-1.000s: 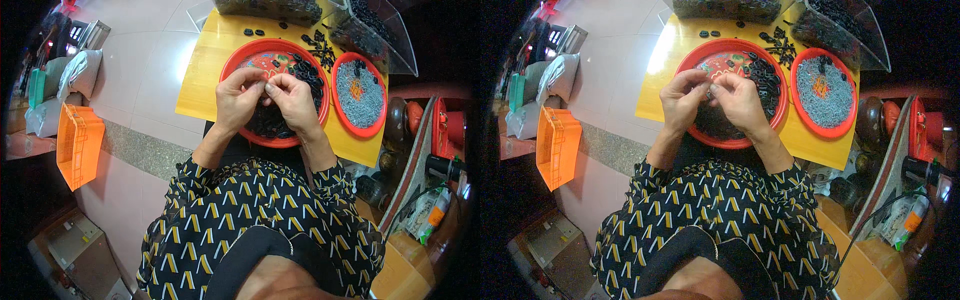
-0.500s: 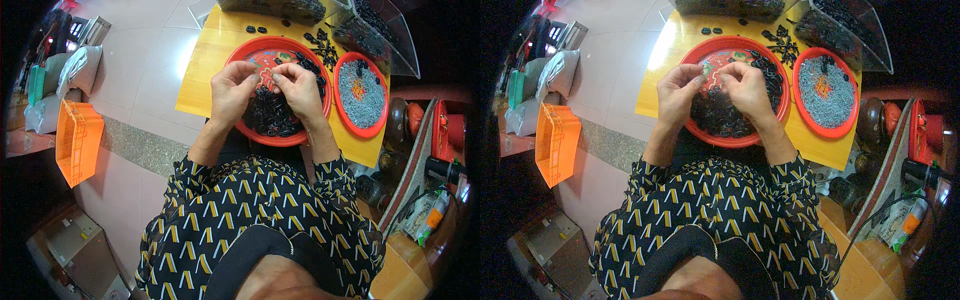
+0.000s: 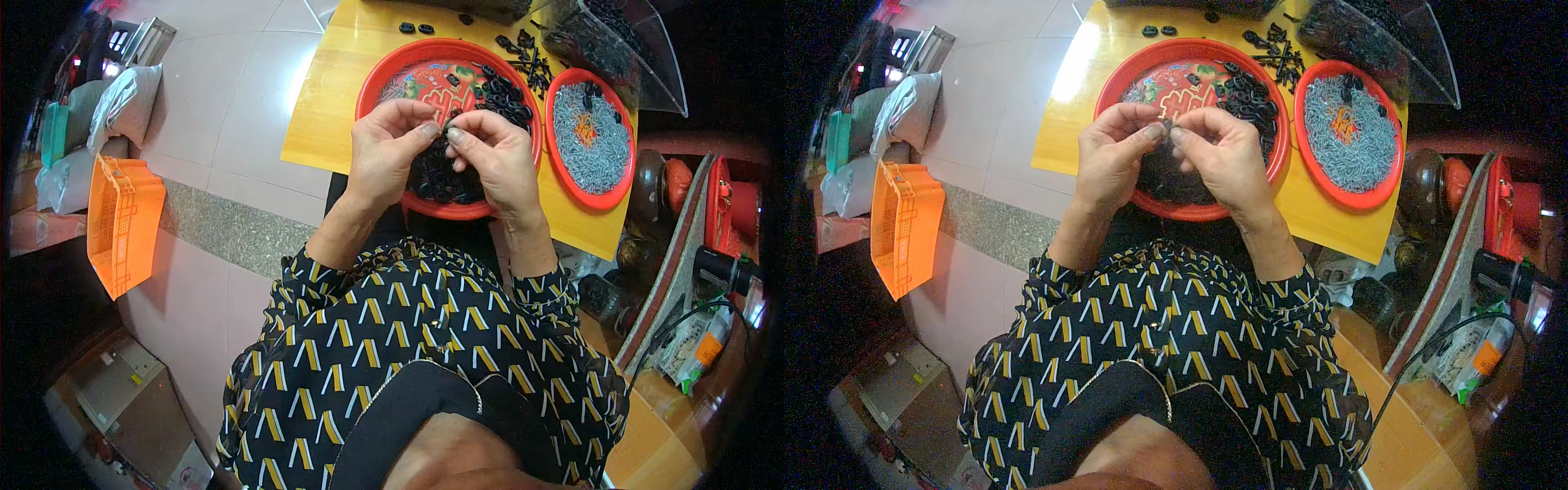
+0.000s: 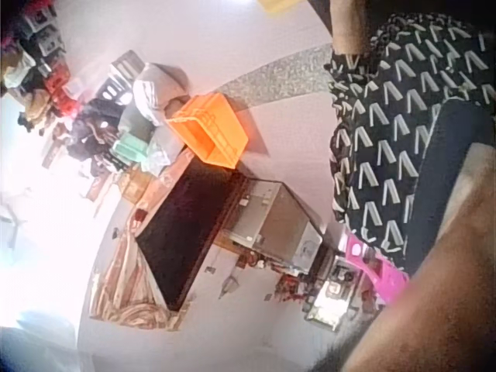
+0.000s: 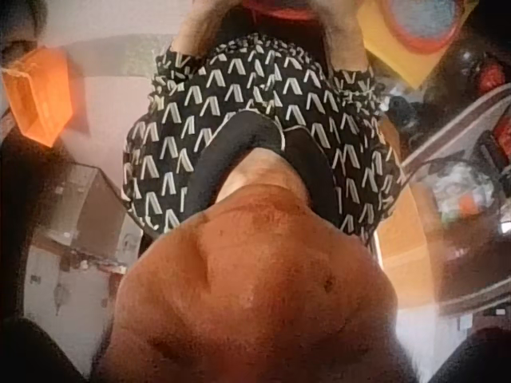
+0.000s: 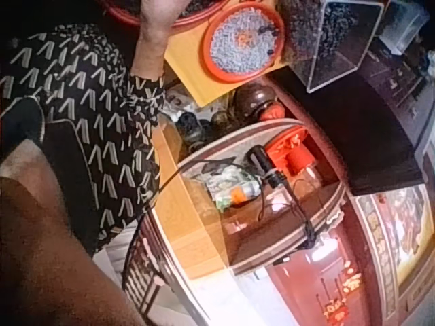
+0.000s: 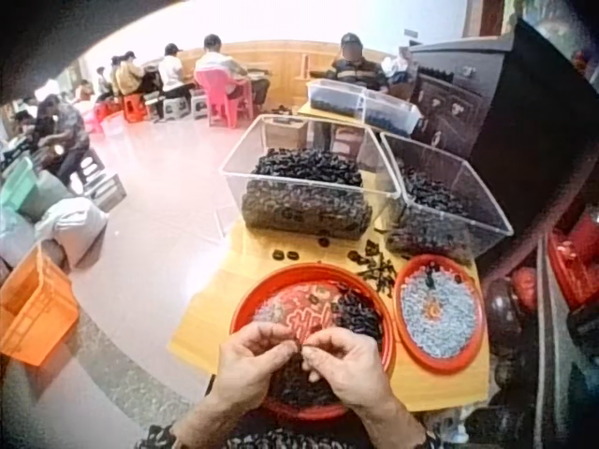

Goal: The person sorts and inspects small black plastic components by hand, working within a red tray.

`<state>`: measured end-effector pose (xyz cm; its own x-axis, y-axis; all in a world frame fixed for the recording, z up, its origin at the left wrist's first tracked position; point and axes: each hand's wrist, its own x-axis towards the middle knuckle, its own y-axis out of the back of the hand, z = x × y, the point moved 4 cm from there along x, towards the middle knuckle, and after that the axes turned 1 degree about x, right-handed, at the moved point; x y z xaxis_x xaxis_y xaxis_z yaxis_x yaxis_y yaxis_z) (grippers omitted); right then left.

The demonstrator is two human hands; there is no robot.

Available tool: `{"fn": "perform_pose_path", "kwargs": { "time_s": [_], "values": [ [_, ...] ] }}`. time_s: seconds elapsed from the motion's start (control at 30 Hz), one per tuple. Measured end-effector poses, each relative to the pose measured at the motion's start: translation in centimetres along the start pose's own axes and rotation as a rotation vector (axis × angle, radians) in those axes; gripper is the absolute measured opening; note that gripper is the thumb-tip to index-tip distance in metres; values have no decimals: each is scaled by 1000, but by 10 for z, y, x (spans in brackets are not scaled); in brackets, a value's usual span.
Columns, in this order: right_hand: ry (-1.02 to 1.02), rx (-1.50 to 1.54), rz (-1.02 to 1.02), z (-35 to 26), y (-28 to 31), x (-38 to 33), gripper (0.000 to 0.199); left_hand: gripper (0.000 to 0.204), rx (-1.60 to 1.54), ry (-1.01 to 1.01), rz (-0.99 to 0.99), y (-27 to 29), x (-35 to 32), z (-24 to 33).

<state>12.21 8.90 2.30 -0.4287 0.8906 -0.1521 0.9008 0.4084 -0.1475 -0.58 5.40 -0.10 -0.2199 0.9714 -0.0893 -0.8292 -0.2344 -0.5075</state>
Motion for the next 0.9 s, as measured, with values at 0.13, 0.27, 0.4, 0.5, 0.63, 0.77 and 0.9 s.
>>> {"fn": "perform_pose_path", "kwargs": {
  "time_s": [0.13,0.27,0.4,0.5,0.63,0.77,0.9],
  "values": [
    [-16,64,48,1,0,-5,6,16,-95,51,-7,4,0,-7],
    [58,-28,65,1,1,-6,6,17,-158,63,-6,3,-4,-6],
    [36,-14,97,-2,-1,-11,6,17,-164,69,-14,1,-4,-7],
    [29,-21,105,-1,-1,-11,6,17,-153,53,-6,0,-5,-6],
    [2,-33,87,0,-2,-12,9,16,-129,38,-13,-2,-6,-5],
    [7,-31,80,0,-4,-11,8,15,-59,16,-12,-2,-7,-2],
    [9,-54,93,1,-4,-12,7,14,-26,-41,-13,-2,-7,-3]
  ]
}}
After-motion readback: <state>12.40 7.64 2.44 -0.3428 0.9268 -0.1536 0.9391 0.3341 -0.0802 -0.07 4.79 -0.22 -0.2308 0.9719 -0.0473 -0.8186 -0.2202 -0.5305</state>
